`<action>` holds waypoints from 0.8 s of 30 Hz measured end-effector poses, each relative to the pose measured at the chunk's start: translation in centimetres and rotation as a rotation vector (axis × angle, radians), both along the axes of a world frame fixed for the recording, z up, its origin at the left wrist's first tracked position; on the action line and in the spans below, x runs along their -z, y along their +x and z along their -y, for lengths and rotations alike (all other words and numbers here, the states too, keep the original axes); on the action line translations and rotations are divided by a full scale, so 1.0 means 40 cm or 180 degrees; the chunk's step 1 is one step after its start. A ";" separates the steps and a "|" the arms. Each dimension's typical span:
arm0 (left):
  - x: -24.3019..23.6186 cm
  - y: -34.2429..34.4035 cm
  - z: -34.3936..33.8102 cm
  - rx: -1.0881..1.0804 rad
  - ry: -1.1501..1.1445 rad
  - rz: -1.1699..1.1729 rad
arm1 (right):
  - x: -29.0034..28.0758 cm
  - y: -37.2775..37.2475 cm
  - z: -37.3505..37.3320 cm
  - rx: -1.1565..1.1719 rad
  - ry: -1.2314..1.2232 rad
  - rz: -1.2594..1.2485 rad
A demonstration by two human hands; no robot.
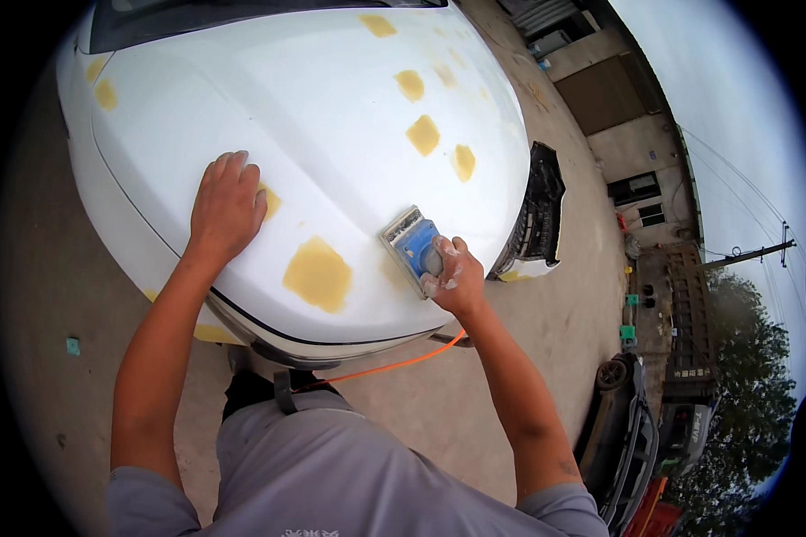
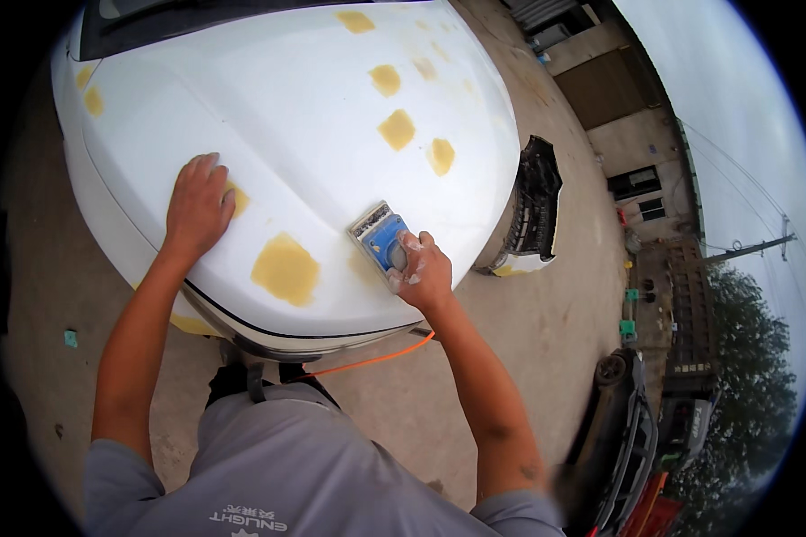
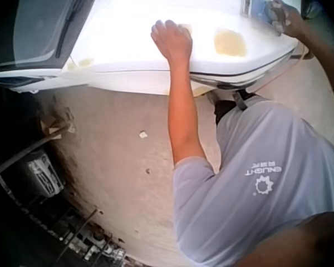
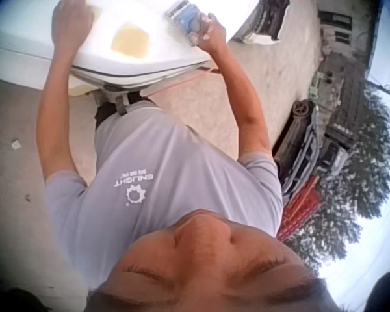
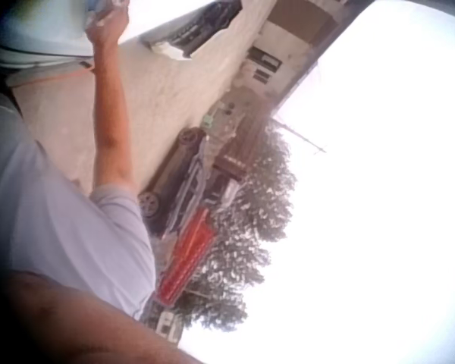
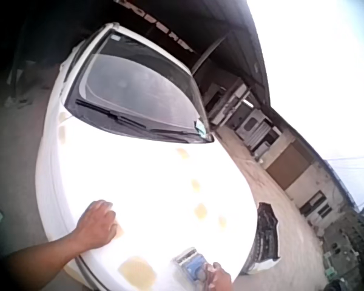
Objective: The person uses a pneumatic sanding block to sand the hood of a white car. They move the sander across multiple yellowish spots on the hood surface, occasionally pausing to touch the surface with their hand.
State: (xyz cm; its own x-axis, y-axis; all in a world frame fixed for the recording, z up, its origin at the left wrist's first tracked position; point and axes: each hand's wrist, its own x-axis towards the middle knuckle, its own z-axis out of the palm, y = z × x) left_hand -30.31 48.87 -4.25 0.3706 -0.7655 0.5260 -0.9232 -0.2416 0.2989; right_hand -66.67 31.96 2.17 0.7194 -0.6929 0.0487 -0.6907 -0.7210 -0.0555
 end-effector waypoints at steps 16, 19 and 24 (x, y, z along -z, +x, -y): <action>-0.005 0.012 0.035 -0.0107 0.0007 0.0203 | -0.020 0.015 0.012 -0.0028 0.0226 0.0149; -0.014 0.013 0.035 -0.0076 0.0043 0.0159 | -0.032 0.022 -0.003 0.0105 0.0395 -0.0057; -0.017 0.013 0.036 -0.0096 0.0118 0.0115 | -0.028 -0.027 -0.084 -0.0725 0.1012 -0.0182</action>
